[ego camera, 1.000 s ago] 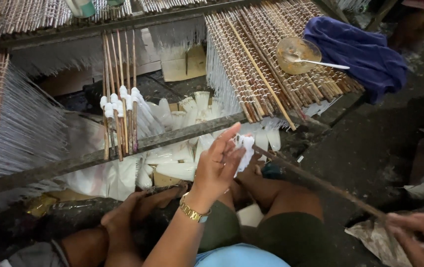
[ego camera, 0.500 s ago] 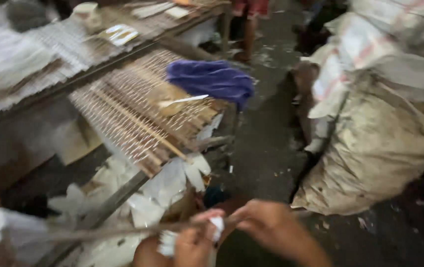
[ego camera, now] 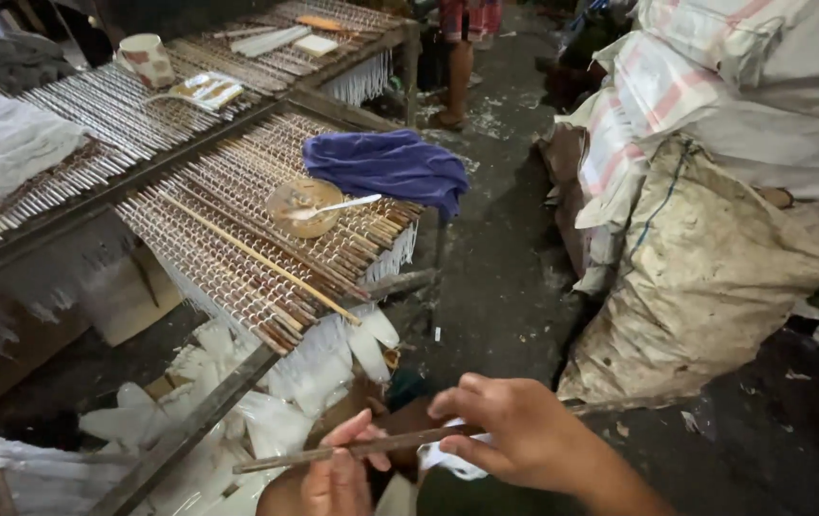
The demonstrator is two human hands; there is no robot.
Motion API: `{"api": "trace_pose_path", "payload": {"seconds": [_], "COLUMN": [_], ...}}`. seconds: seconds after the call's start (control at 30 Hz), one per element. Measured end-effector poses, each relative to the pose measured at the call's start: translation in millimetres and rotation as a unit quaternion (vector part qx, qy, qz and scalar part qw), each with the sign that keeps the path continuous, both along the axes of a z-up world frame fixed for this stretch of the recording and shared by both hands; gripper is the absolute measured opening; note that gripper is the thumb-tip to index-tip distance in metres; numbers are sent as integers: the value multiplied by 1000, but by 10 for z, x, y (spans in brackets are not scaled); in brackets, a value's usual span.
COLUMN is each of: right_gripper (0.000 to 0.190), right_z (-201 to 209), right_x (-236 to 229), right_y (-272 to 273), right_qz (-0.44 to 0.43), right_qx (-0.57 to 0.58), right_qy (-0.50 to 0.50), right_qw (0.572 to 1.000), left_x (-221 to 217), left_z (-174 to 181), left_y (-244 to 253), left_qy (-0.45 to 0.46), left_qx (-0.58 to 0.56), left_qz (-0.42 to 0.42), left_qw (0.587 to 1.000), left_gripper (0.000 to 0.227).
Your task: The person wraps white thread around a wooden stick by hand, then places the finished stick onto a nearby rack. The process is repeated with additional sticks.
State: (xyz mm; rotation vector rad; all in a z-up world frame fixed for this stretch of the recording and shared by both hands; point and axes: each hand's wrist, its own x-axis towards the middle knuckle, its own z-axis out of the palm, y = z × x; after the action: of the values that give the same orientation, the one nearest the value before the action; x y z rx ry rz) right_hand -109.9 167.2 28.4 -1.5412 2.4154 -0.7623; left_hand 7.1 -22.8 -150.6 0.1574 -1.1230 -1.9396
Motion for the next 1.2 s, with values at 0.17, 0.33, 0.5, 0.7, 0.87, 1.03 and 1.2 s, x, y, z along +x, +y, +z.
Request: {"api": "trace_pose_path", "payload": {"seconds": [0.17,0.33,0.5,0.7,0.87,1.03,1.2], "right_gripper": [22,17,39,13,26,28,27], "right_z": [170,0,60,109,125,156,87], "right_x": [-71,-61,196,24,155,126,159], "right_y": [225,125,-207,10,-38,55,95], "right_qz": [-106,-46,20,-85,-21,-96,-122], "right_qx": [104,48,-71,16,-49,12,8], "right_qy": [48,83,56,97,30,-7,16], "right_qw": [988,994,996,992,998,995,992], "left_x": [146,63,88,282,-14,8,27], "left_z": [69,-307,261,99,418,809,818], "left_y": [-608,-472,111,-664,54,196,252], "left_qy": [36,-87,-202,66,-190,-227,-230], "left_qx": [118,138,6,74,-64,-292,-241], "left_qz": [120,44,-35,87,-119,-104,-113], "left_qw": [985,986,979,991,973,923,936], "left_gripper": [35,42,48,36,42,20,10]}}
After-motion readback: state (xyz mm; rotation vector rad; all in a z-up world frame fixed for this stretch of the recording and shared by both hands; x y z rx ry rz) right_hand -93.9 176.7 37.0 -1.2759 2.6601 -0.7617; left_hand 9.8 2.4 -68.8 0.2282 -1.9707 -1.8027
